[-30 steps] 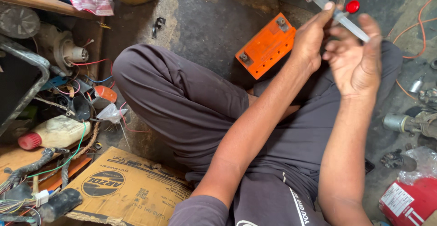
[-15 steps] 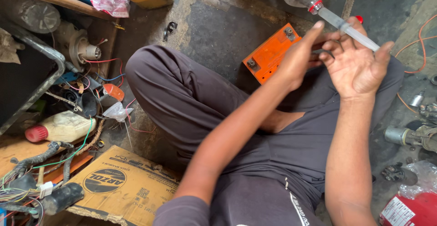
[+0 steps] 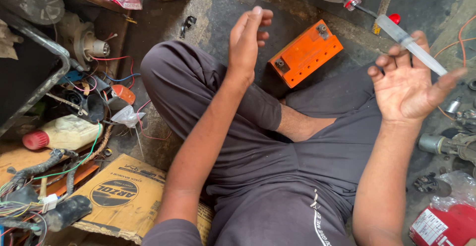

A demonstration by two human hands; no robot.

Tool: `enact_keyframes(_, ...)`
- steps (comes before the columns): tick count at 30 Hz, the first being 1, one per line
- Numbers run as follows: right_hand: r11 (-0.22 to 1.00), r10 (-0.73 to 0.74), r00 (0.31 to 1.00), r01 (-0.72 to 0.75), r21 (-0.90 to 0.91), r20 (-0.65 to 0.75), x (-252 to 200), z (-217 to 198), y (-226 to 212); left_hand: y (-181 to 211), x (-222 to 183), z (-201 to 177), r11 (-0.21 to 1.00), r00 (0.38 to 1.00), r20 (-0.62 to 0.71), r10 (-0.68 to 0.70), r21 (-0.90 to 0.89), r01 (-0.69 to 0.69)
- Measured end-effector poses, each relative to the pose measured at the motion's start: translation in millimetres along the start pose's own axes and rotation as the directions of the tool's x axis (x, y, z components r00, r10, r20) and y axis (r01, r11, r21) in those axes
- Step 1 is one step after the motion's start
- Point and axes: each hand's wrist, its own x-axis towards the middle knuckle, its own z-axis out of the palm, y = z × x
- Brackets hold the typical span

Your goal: The person sits on the floor and uses a syringe to inject liquid into an orange battery. They then wipe the battery with a cloth, use a screwdriver on the terminals, and apply a white paste from a tube to the battery surface.

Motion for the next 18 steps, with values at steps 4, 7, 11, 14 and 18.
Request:
enact_keyframes(4,1.000,-0.020,0.999,0.020,-0.017,-0.029,-11.2,0.5,-4.7,-13.0,-4.0,6.4,0.997,0.998,0.051,-0.047,-0.059,0.050)
enact_keyframes(7,0.999,-0.026,0.999,0.024,-0.041,-0.047,-14.6,-1.6,-8.4,-16.4,-2.3,11.1,0.997,0.996,0.056,-0.063,-0.047,0.066)
enact_keyframes(11,0.996,-0.040,0.999,0.037,-0.086,-0.034,-20.0,-7.9,-9.0,-14.2,-1.9,7.8,0.995,0.996,0.061,-0.065,-0.067,0.069)
enact_keyframes(14,0.992,-0.056,0.998,0.056,-0.114,0.006,-24.5,-16.4,-11.2,-13.1,-4.8,5.2,0.991,0.994,0.055,-0.099,-0.080,0.103)
enact_keyframes(18,0.993,-0.063,0.998,0.065,-0.095,0.029,-36.7,-31.5,-15.3,-10.5,-6.2,5.4,0.994,0.995,0.056,-0.085,-0.070,0.089)
